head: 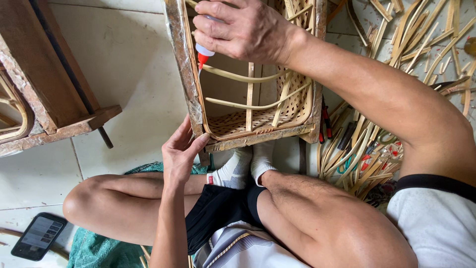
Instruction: The person sits on the floor and weaves a rectangular basket using thin bamboo strips. They apply glue to the frame, insert and bend strips, and use pliers, a knife, and a hammer to secure and trim the pieces.
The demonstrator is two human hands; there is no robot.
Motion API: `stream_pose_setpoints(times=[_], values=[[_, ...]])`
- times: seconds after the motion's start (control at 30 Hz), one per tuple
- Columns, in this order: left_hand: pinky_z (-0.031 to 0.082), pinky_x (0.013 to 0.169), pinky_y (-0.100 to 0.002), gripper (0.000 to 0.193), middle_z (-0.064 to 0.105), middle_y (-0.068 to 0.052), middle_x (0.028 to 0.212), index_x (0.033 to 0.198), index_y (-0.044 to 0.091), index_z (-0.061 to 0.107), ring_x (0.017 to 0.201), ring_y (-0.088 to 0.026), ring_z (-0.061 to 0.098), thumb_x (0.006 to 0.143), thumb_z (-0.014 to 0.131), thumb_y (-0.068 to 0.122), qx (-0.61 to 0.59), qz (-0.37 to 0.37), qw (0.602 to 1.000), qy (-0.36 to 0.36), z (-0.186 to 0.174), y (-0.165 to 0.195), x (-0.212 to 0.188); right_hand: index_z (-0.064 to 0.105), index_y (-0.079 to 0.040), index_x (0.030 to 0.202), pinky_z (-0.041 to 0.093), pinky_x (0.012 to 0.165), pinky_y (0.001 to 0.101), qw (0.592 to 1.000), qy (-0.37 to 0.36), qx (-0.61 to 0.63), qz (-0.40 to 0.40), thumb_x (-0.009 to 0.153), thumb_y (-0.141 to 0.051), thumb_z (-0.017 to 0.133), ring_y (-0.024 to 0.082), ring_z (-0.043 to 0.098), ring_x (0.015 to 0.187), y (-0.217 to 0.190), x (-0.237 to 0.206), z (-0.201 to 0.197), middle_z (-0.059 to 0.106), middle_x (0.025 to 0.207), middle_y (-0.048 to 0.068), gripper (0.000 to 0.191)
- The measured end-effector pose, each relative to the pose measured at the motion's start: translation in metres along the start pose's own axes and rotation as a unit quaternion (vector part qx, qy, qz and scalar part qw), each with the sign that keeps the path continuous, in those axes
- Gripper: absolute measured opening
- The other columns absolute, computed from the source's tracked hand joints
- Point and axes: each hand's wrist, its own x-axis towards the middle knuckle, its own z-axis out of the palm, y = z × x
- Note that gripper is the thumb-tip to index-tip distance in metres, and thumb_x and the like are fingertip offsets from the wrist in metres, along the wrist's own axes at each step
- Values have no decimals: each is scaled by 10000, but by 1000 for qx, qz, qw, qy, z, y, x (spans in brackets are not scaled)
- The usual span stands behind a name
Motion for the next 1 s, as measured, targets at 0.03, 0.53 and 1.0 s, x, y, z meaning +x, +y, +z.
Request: stream_pose_setpoints(times=[0.03, 0.53, 1.0], values=[[534, 1080, -364, 681, 597, -142, 1467, 1496, 9, 497, 1331, -227, 593, 868, 762, 10, -2, 2, 1000, 0, 0, 0, 0, 652, -51, 1161, 467, 1152, 337, 1000, -1, -1, -2, 992, -86, 682, 202, 590, 1290, 0, 0, 1, 636, 1264, 38, 175], [511, 1093, -372, 704, 579, -140, 1486, 1500, 5, 485, 1355, -234, 571, 851, 755, -12, 18, -24, 1000, 2, 0, 4, -2, 701, -42, 1249, 569, 888, 277, 996, -36, 57, 57, 1159, -133, 685, 175, 691, 1074, 41, 12, -1, 689, 1180, 27, 129], [520, 1090, -396, 731, 562, -131, 1506, 1506, 21, 473, 1359, -247, 571, 834, 759, 0, 14, -50, 999, -2, 3, 15, -2, 668, -36, 1181, 532, 1064, 278, 1000, 21, -6, 15, 986, -88, 677, 171, 627, 1180, 59, 9, 12, 628, 1253, 47, 202]])
